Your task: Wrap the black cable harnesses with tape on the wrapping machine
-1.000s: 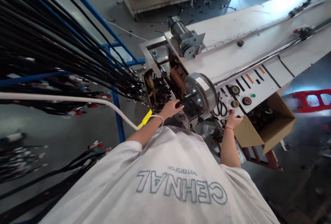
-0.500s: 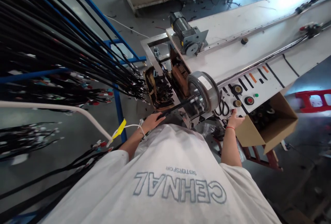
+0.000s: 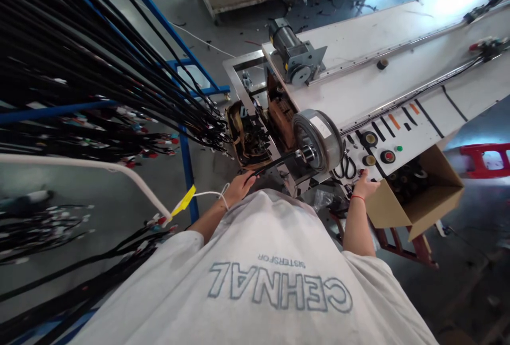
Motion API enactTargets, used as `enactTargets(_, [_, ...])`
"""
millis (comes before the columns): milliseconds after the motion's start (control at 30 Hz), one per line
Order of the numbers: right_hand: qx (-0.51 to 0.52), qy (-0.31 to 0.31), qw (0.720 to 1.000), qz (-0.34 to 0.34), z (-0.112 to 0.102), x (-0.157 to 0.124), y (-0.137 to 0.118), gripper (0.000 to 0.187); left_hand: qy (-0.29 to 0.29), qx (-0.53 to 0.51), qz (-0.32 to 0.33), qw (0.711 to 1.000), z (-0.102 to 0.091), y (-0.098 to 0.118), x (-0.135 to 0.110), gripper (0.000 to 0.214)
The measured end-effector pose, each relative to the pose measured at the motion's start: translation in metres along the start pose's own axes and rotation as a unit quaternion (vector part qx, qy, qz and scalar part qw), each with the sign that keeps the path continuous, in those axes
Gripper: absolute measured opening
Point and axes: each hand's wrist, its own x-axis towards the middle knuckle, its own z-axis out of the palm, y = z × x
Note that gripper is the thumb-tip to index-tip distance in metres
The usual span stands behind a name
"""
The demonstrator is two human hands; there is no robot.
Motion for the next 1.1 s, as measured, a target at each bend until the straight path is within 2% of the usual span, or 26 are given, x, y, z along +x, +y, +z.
enactTargets(133, [0.001,-0.002,1.000,-0.004,0.000,0.001,0.001,0.068,-0.020,-0.052,-0.019,0.998,0.001,0.008,0.002,0.055])
enactTargets(267, [-0.007,-0.005,1.000,0.004,-0.001,0.000,-0.001,0.069,-0.039,-0.104,-0.002,0.994,0.005,0.024,0.016,0.054])
enactTargets(667, [0.005,0.014,1.000,-0.006,0.002,0.001,0.004,0.069,-0.042,-0.117,0.044,0.991,0.022,0.059,0.065,0.050])
enactTargets(900, [0.004,0.013,1.000,-0.011,0.006,0.004,0.009,0.068,-0.045,-0.136,0.034,0.989,0.038,0.073,0.093,0.048])
enactTargets(1000, [-0.001,0.012,1.000,-0.013,0.006,0.004,0.009,0.072,-0.042,-0.158,0.005,0.987,0.043,0.079,0.104,0.050])
enactTargets(1100, [-0.008,0.005,1.000,-0.012,0.006,0.003,0.008,0.076,-0.086,-0.214,-0.028,0.973,0.043,0.078,0.110,0.053])
